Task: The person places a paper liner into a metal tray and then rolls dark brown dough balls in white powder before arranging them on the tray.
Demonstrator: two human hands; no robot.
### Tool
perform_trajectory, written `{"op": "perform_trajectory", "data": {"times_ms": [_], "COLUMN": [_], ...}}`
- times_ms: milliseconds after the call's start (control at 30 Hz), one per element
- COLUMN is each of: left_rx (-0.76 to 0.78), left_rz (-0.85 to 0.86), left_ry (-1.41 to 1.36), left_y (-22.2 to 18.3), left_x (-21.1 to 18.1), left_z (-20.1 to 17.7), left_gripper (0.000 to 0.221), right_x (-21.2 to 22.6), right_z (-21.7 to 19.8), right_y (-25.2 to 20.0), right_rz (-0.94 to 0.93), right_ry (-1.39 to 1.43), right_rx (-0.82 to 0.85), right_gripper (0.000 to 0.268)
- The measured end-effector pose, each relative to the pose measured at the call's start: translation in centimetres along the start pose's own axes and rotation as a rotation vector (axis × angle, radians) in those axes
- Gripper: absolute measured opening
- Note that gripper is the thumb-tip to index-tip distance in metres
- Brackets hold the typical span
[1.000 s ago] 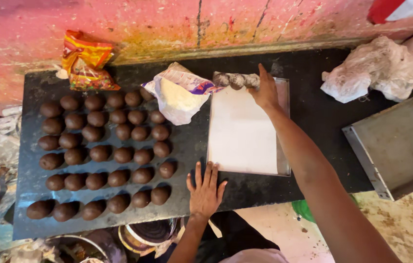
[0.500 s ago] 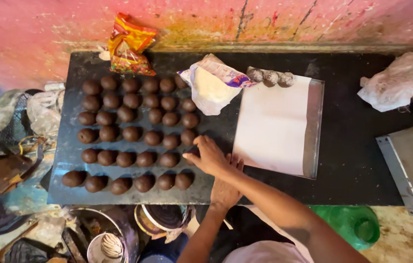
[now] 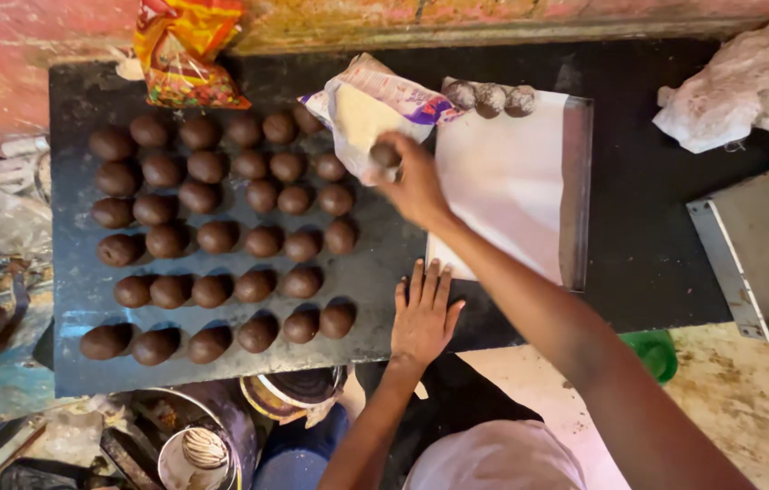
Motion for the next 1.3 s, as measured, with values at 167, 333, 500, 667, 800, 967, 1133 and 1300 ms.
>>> {"op": "perform_trajectory", "data": {"times_ms": [167,333,500,667,800,967,1133,1300], "left_rx": [-0.010,0.010,0.027,0.028,0.025,0.038,0.025,0.010], "left_rz": [-0.001,0.002,0.011,-0.007,-0.002,-0.004,0.009,0.002], "left_ry": [-0.048,-0.058,-0.059,-0.033,-0.009,0.035,0.082,0.099], "left_y": [0.3,0.1,0.1,0.3,0.3,0.7,0.9,1.0], "left_x": [0.3,0.4,0.5,0.3,0.1,-0.3,-0.8,-0.9], "left_z": [-0.8,-0.4,-0.1,-0.2,-0.6,-0.9,-0.6,-0.3], "left_gripper": [0.062,0.062,0.063,0.060,0.060,0.059,0.057,0.056], "right_x": [2.8,1.8,-0.4,-4.1,-7.3,-8.4,-10.9,-13.2], "right_z": [0.7,4.9,2.5,-0.8,-0.2,-3.7,-14.6,-26.3], "right_y": [0.3,0.6,8.1,6.7,3.7,-2.5,-4.0,-0.1], "right_rz": [-0.577,-0.665,-0.353,-0.125,0.208,0.394,0.157,-0.088], "right_ry": [-0.693,-0.772,-0.341,-0.023,1.156,1.464,0.579,-0.361], "right_rx": [0.008,0.224,0.139,-0.101,-0.086,-0.053,-0.205,-0.481], "right_gripper": [0.066,0.048,0.043,0.033,0.034,0.035,0.060,0.057]}}
Point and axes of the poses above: each hand's wrist, its own y-axis towards the middle knuckle, its own z-axis out of the palm, x = y × z, the point moved 8 cm from there along y, towards the middle knuckle, and after that the axes turned 6 degrees about y, right-handed, at the moved point
